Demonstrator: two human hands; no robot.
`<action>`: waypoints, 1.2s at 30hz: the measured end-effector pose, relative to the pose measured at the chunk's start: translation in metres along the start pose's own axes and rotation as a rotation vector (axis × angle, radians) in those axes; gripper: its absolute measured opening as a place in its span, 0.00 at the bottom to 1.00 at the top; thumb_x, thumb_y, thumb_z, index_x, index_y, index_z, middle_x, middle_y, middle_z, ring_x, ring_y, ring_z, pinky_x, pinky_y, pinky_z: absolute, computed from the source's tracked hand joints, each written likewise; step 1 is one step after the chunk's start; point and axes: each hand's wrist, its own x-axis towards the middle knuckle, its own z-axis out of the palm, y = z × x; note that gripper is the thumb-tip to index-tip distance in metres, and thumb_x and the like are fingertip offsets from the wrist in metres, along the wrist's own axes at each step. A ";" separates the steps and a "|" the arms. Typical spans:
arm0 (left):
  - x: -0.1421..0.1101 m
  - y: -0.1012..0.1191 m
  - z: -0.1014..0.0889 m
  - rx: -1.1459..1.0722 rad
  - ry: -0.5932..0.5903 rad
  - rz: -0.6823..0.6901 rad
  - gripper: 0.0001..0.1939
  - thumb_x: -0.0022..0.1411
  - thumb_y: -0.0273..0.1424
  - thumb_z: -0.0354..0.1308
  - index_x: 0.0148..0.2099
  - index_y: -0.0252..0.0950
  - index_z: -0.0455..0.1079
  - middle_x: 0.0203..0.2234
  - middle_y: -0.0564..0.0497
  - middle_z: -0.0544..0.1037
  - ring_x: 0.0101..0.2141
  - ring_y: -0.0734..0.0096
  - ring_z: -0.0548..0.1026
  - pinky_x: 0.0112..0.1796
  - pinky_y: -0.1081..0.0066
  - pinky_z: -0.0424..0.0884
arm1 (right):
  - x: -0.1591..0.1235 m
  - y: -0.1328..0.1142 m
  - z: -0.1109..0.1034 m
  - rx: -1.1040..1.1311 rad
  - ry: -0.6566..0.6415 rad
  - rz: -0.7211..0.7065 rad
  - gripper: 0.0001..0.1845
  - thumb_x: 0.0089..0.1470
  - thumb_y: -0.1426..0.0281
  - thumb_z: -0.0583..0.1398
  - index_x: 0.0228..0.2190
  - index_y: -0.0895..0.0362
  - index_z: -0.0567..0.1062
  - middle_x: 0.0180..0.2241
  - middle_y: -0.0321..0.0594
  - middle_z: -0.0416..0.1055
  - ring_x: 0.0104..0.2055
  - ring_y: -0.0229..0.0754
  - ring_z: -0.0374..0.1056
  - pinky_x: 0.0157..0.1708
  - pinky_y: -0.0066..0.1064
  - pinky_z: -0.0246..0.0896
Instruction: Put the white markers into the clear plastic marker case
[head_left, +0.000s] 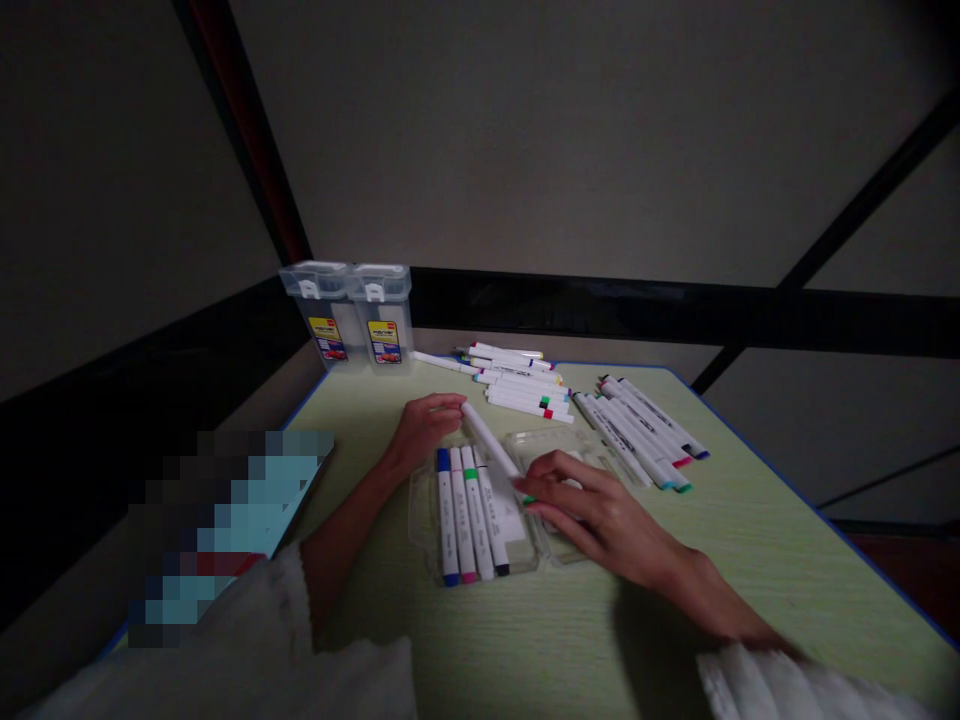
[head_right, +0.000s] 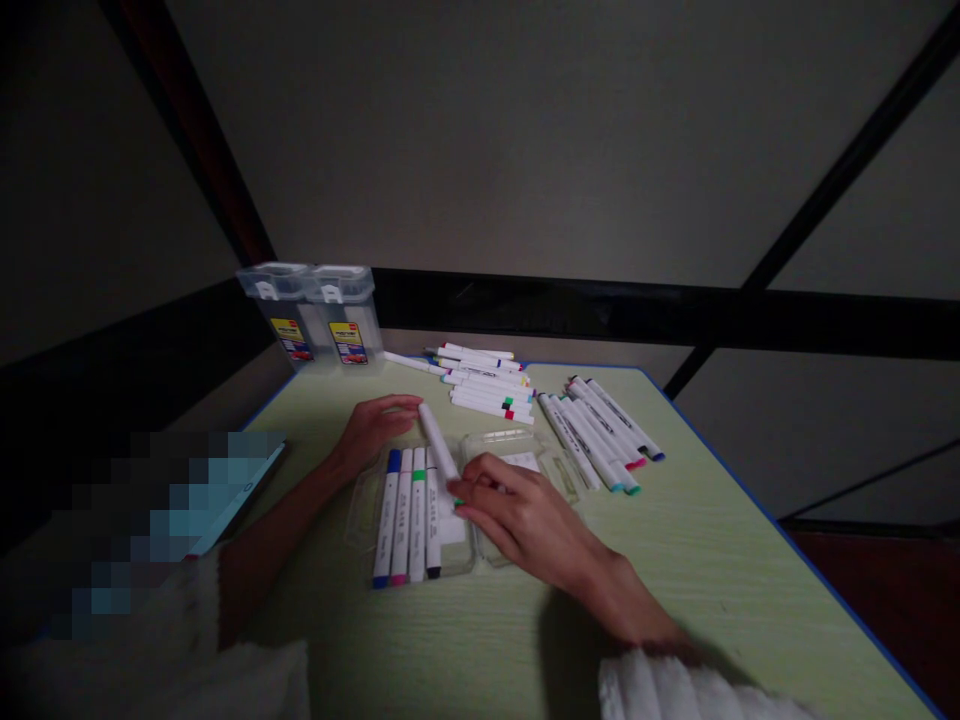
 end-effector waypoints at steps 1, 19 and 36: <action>-0.001 0.001 0.000 -0.019 -0.019 -0.005 0.15 0.40 0.27 0.58 0.35 0.31 0.72 0.33 0.47 0.77 0.35 0.64 0.74 0.40 0.66 0.68 | 0.000 0.000 -0.001 -0.038 -0.044 -0.022 0.16 0.59 0.67 0.47 0.41 0.58 0.70 0.34 0.44 0.66 0.35 0.39 0.65 0.33 0.32 0.64; -0.002 -0.001 0.003 -0.088 -0.239 -0.067 0.16 0.40 0.25 0.58 0.36 0.32 0.72 0.29 0.47 0.79 0.34 0.63 0.75 0.37 0.66 0.69 | -0.002 -0.014 0.005 -0.334 -0.202 -0.167 0.19 0.58 0.62 0.48 0.42 0.61 0.69 0.29 0.42 0.68 0.29 0.41 0.64 0.28 0.35 0.62; -0.003 -0.002 0.002 -0.105 -0.289 -0.110 0.15 0.41 0.26 0.59 0.37 0.32 0.71 0.31 0.47 0.77 0.35 0.64 0.74 0.35 0.68 0.67 | -0.011 -0.010 0.007 -0.319 -0.216 -0.185 0.21 0.57 0.62 0.48 0.44 0.66 0.68 0.27 0.43 0.69 0.29 0.43 0.64 0.28 0.35 0.61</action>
